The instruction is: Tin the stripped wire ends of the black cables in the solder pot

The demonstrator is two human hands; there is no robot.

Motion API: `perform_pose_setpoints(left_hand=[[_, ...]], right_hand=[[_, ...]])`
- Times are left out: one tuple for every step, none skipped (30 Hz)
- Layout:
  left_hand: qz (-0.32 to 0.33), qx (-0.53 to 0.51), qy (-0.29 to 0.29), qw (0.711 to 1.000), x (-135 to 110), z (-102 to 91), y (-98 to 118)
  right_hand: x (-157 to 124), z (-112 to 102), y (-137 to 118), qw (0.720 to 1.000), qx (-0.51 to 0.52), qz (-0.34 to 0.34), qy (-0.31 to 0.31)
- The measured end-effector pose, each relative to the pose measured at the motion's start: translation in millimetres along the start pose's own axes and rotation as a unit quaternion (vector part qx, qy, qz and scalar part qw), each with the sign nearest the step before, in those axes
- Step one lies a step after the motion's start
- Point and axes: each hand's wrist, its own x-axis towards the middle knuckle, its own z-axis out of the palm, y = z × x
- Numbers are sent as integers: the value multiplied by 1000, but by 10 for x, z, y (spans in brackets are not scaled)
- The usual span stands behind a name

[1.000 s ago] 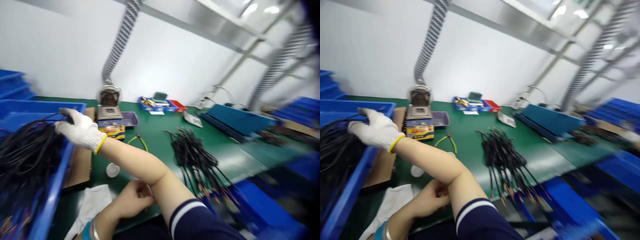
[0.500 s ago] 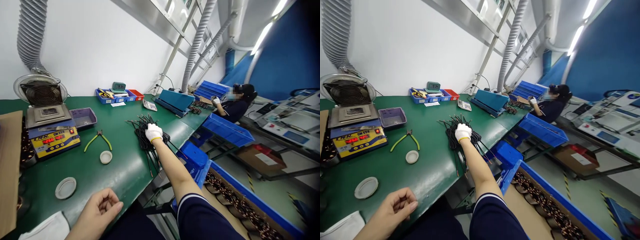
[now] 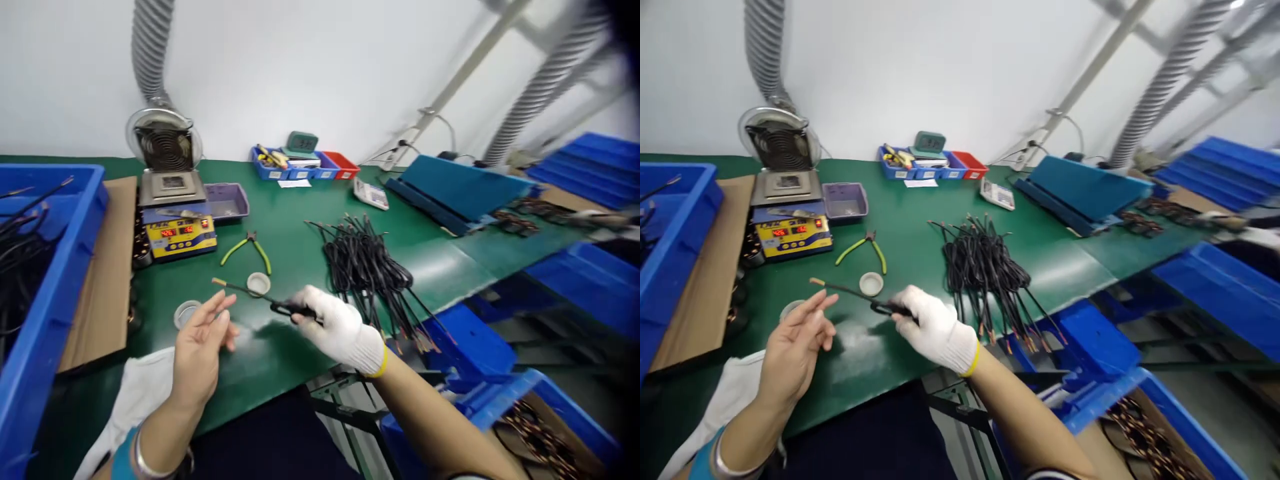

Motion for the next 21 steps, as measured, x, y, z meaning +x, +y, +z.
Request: perform_pose_setpoints(left_hand=[[14, -24, 22, 999, 9, 3, 14], [22, -40, 41, 998, 17, 4, 26], [22, -53, 58, 997, 23, 5, 37], [16, -63, 69, 995, 26, 6, 44], [8, -73, 75, 994, 28, 6, 49], [0, -82, 77, 994, 29, 5, 51], [-7, -90, 76, 993, 30, 4, 51], [-13, -97, 74, 993, 31, 2, 49], [-16, -101, 70, 992, 32, 1, 47], [-18, -104, 68, 992, 35, 0, 46], [-17, -107, 68, 992, 39, 0, 46], [-16, -108, 70, 991, 44, 1, 48], [-16, -110, 71, 991, 49, 3, 51], [-16, -111, 74, 991, 54, 5, 55], [-15, -113, 77, 991, 58, 6, 59], [-14, -115, 81, 990, 61, 7, 63], [-12, -117, 86, 989, 63, 7, 65], [-8, -119, 90, 989, 63, 5, 67], [-3, -121, 92, 988, 62, 2, 67], [3, -125, 94, 988, 60, -2, 65], [9, -130, 92, 987, 57, -5, 62]], right_hand=[[-17, 60, -40, 999, 11, 0, -45], [-21, 107, -61, 997, 16, 6, -81], [-15, 141, -69, 994, 19, 15, -110], [-3, 162, -68, 990, 20, 23, -134], [12, 173, -63, 987, 22, 30, -155], [27, 179, -58, 984, 27, 36, -171], [40, 182, -55, 982, 34, 40, -184], [50, 187, -55, 979, 43, 43, -193], [58, 198, -60, 978, 54, 42, -199], [64, 215, -70, 977, 67, 37, -200], [69, 241, -84, 976, 82, 27, -199], [75, 273, -103, 975, 98, 19, -197], [80, 311, -126, 974, 111, 17, -195], [86, 352, -151, 974, 120, 23, -191], [93, 394, -177, 974, 121, 35, -187], [98, 435, -203, 976, 115, 50, -178], [103, 472, -228, 978, 107, 60, -168], [107, 504, -251, 980, 99, 59, -160], [109, 529, -271, 982, 93, 47, -156], [110, 549, -290, 983, 89, 29, -157], [110, 563, -306, 983, 86, 11, -163]])
